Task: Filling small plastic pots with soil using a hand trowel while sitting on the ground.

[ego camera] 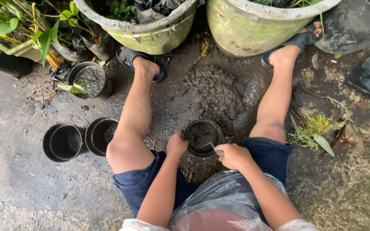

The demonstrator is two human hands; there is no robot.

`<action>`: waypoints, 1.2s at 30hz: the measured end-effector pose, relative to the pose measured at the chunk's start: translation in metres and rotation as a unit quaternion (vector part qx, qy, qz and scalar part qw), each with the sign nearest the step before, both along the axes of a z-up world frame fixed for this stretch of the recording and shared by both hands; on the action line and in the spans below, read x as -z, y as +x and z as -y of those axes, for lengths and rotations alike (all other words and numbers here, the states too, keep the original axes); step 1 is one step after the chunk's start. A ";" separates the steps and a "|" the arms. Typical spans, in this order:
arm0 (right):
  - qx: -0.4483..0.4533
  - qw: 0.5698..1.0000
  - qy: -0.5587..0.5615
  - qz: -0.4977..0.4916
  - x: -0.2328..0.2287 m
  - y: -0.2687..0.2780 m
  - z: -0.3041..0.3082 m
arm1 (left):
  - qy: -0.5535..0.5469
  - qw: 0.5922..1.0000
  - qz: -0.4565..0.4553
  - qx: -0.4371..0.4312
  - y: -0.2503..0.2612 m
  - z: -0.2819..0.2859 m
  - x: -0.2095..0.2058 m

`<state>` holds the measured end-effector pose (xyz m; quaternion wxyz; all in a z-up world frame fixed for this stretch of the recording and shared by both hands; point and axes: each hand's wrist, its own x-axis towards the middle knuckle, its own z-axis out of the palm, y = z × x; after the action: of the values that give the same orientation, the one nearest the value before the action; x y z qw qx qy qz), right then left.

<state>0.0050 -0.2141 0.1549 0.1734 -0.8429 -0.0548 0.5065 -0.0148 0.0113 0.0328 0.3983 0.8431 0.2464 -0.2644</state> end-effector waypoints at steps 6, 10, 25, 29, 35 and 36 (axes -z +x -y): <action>0.029 0.998 0.019 0.045 -0.023 0.003 -0.014 | 0.002 0.998 -0.041 0.045 -0.004 -0.003 0.041; 0.015 0.998 0.014 0.057 0.011 -0.004 -0.009 | 0.035 0.998 -0.034 0.027 0.004 -0.004 0.033; 0.052 0.999 -0.010 -0.005 -0.031 0.001 -0.008 | 0.080 0.992 0.097 0.024 0.010 0.004 0.020; 0.081 0.997 0.018 0.009 0.006 0.004 -0.010 | 0.084 0.995 0.047 0.011 0.002 0.005 0.010; 0.043 0.999 -0.004 -0.001 -0.018 0.004 -0.010 | 0.073 0.997 -0.001 0.019 -0.014 0.006 0.067; 0.027 0.999 -0.022 -0.001 -0.031 0.004 -0.009 | 0.093 0.995 0.024 0.026 -0.012 0.006 0.071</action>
<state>0.0091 -0.2050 0.1860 0.1682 -0.8474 -0.0206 0.5033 -0.0269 0.0050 -0.0379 0.3166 0.8889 0.2382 -0.2300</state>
